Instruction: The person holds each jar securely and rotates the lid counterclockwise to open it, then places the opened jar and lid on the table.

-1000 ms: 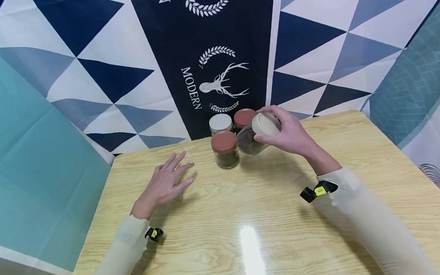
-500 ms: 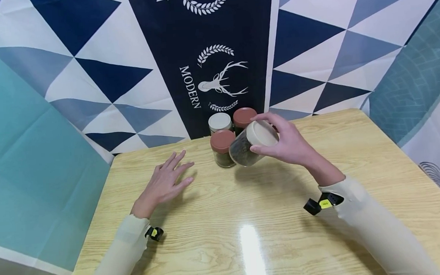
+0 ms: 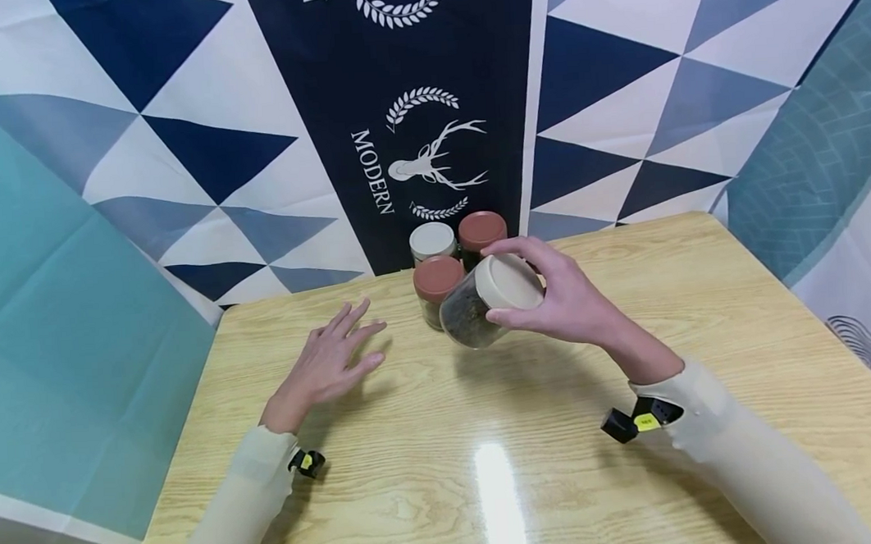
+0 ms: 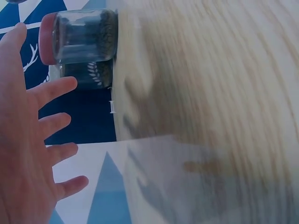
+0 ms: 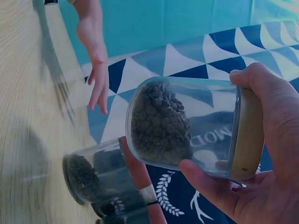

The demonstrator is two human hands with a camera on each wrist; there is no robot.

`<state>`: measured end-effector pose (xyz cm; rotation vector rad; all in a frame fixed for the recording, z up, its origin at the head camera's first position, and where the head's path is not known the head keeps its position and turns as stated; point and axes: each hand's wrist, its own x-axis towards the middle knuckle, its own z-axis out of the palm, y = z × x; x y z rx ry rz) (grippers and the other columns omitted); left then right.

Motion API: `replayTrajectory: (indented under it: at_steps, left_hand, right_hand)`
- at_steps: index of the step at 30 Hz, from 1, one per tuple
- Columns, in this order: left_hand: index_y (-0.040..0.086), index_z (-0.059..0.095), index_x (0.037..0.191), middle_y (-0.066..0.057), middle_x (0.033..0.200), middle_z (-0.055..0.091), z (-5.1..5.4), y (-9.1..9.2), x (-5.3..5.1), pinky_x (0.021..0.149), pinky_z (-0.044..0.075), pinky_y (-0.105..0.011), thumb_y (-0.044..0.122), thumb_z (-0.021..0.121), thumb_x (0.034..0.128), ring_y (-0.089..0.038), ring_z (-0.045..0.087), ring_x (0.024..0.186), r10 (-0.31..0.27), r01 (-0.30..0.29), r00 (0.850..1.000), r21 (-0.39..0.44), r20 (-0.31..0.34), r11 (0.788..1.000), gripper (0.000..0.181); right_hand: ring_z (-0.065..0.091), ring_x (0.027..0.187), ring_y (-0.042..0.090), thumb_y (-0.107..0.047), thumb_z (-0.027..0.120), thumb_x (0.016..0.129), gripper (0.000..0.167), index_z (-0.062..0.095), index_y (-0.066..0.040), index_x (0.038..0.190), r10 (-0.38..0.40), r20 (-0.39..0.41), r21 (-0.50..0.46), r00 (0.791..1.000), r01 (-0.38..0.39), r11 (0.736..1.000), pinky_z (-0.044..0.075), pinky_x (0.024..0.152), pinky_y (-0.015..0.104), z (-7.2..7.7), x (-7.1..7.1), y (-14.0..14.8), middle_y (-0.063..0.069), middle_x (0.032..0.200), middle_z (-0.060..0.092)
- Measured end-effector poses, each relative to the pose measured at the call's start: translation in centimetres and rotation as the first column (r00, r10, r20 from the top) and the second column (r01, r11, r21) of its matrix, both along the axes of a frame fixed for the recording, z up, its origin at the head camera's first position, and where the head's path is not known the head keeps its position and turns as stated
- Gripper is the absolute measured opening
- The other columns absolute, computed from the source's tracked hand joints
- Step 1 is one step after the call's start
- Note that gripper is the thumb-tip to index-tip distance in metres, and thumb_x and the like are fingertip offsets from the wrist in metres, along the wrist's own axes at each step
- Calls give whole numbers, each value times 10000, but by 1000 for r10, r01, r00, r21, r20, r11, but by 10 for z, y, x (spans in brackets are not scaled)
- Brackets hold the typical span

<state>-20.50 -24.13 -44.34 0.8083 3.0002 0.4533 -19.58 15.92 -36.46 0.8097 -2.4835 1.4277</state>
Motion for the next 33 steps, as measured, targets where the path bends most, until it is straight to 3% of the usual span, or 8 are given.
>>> replayTrajectory:
  at_steps: [6,11,15,18,22,28,33]
  left_hand:
    - [267,475,1726,-99,1873,331,8,4,0,1237,380,-838,506,579,1111,-452,323,1732,-22,21,1000,40,3,999,668]
    - [249,459,1733,-134,1829,414,15,10,0,1206,390,-872,446,626,1078,-470,371,1707,-63,68,997,121,-45,990,704]
    - [232,485,1716,-143,1794,468,21,15,2,1216,390,-864,579,555,1094,-466,414,1681,-87,106,990,184,-109,977,716]
    - [181,482,1711,-160,1760,508,27,19,4,1245,402,-821,765,407,1101,-461,468,1639,-93,128,987,292,-132,948,848]
    - [124,454,1716,-177,1740,523,33,24,3,1220,459,-771,871,313,1071,-463,509,1594,-98,138,989,448,-112,883,997]
    - [97,400,1739,-172,1760,505,40,29,5,1138,528,-747,875,321,1069,-455,503,1602,-122,139,990,521,-67,842,1030]
    - [158,356,1767,-181,1758,507,47,36,9,1116,540,-730,866,335,1070,-449,510,1602,-135,116,991,608,-15,785,993]
  right_hand:
    - [639,1160,231,-162,940,871,696,650,-166,1504,-1,1,9,1000,1,1000,557,956,393,-1,0,0,87,1471,677]
    - [642,1152,231,-168,944,869,691,654,-166,1496,-3,-2,8,1000,3,1000,558,950,387,-2,0,0,82,1455,684]
    - [643,1148,231,-169,942,870,689,655,-167,1496,-6,-7,9,1000,6,1000,558,948,394,-2,1,1,81,1450,688]
    - [642,1155,229,-172,943,871,693,651,-154,1500,-6,-7,13,1000,6,1000,562,952,402,-2,1,1,81,1454,686]
    - [642,1166,232,-170,945,870,698,649,-144,1501,-3,-4,12,1000,3,1000,569,961,433,-3,1,1,84,1461,682]
    - [643,1180,233,-176,948,867,697,652,-168,1498,-2,0,14,1000,2,1000,571,973,452,-2,0,1,86,1483,674]
    - [641,1177,226,-167,950,868,697,652,-159,1498,1,-7,8,1000,-1,1000,569,968,410,-2,0,1,82,1480,678]
